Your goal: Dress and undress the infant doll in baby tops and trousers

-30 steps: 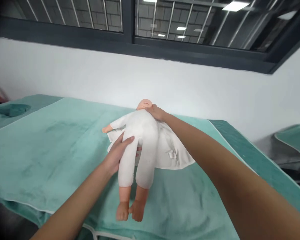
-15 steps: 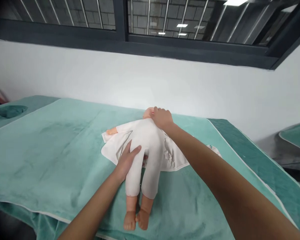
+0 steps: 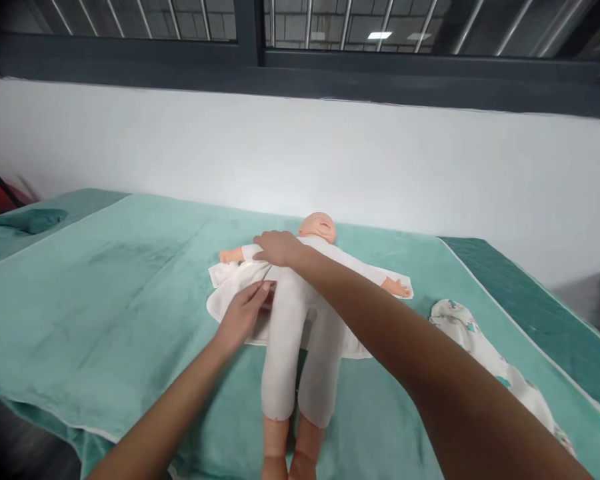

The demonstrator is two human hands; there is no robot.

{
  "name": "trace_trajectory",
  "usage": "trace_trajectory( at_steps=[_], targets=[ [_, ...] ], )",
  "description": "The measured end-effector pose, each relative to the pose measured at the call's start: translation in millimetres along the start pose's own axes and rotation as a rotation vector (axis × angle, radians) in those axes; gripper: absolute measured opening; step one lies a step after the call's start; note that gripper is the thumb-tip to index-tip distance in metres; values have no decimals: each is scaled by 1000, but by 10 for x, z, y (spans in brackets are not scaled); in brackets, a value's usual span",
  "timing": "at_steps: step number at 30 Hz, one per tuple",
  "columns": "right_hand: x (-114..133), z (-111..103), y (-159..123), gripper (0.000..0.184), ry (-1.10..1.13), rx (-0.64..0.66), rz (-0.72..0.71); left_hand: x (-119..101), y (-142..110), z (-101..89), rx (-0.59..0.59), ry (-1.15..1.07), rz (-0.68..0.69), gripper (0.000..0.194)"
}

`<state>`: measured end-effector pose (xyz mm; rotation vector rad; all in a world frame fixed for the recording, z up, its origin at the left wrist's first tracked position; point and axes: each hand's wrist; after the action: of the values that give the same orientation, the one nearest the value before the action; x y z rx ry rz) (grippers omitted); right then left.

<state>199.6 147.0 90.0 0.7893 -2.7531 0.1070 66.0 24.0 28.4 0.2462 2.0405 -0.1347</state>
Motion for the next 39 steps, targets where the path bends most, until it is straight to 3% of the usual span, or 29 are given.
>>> trace_trajectory(
  at_steps=[4,7,10,14,17,20,26,29,31,36,39],
  targets=[
    [-170,-206,-246,34,70,-114,38,4,492,-81,-359,734,160,32],
    [-259,-259,-395,33,116,-124,38,82,783,-102,-382,952,75,38],
    [-319,-254,-483,31,120,-71,4,247,908,-156,-389,808,15,27],
    [-326,-210,-521,43,32,-9,11,420,878,-261,-494,513,57,20],
    [-283,-163,-488,54,-54,11,39,434,829,-301,-583,278,73,20],
    [-243,-126,-433,57,-94,15,78,415,814,-309,-668,189,44,14],
    [-222,-107,-405,57,-85,8,125,399,793,-325,-693,-32,-56,16],
    [-194,-69,-379,53,-117,20,134,327,757,-272,-739,18,1,11],
    [-160,-11,-330,48,-138,2,133,251,740,-179,-731,99,112,6],
    [-62,113,-196,21,-145,-76,132,141,724,68,-559,309,468,11],
    [-70,62,-298,23,-75,-151,113,187,720,73,-552,363,479,12]
  ],
)
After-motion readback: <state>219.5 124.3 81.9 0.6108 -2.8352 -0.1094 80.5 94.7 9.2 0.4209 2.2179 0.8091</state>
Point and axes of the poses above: each hand's wrist, its own y-axis towards the middle knuckle, its own z-axis out of the palm, x = y × z, and after that the axes turned 13 degrees about y, right-handed
